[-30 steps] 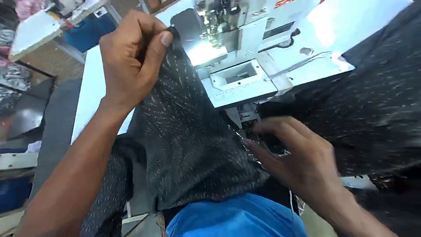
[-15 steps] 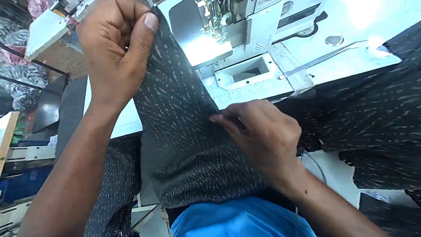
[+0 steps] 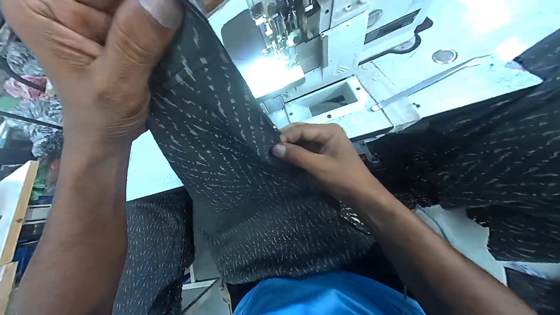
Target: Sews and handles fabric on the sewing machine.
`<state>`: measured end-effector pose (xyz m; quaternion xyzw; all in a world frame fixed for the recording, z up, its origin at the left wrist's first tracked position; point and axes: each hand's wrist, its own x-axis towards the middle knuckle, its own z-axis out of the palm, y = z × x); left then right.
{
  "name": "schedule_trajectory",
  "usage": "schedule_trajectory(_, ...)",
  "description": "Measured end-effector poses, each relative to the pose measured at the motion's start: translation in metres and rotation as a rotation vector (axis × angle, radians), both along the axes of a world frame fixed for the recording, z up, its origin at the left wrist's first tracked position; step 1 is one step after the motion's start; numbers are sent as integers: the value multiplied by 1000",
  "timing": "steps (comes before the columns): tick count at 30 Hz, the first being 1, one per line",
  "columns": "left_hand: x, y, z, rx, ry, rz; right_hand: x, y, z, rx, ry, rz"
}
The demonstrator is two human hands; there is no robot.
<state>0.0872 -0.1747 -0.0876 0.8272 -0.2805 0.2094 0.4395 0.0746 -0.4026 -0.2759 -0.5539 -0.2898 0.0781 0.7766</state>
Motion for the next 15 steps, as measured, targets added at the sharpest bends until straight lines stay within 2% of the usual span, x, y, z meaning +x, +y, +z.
schedule_trajectory(3, 11, 17, 3, -47, -25, 40, -11, -9, 10, 73, 46, -122)
schedule_trajectory(5, 23, 25, -10, -61, -26, -6, -13, -11, 15, 69, 87, -232)
schedule_trajectory(8, 42, 32, -33, -122, 13, -76, -12, -11, 21, -7, 125, -368)
schedule_trajectory(11, 57, 37, -51, -174, 87, -53, -10, -7, 19, -78, 130, -441)
schedule_trajectory(15, 82, 29, -77, -65, 258, 40, -14, -11, 2, -194, 154, -488)
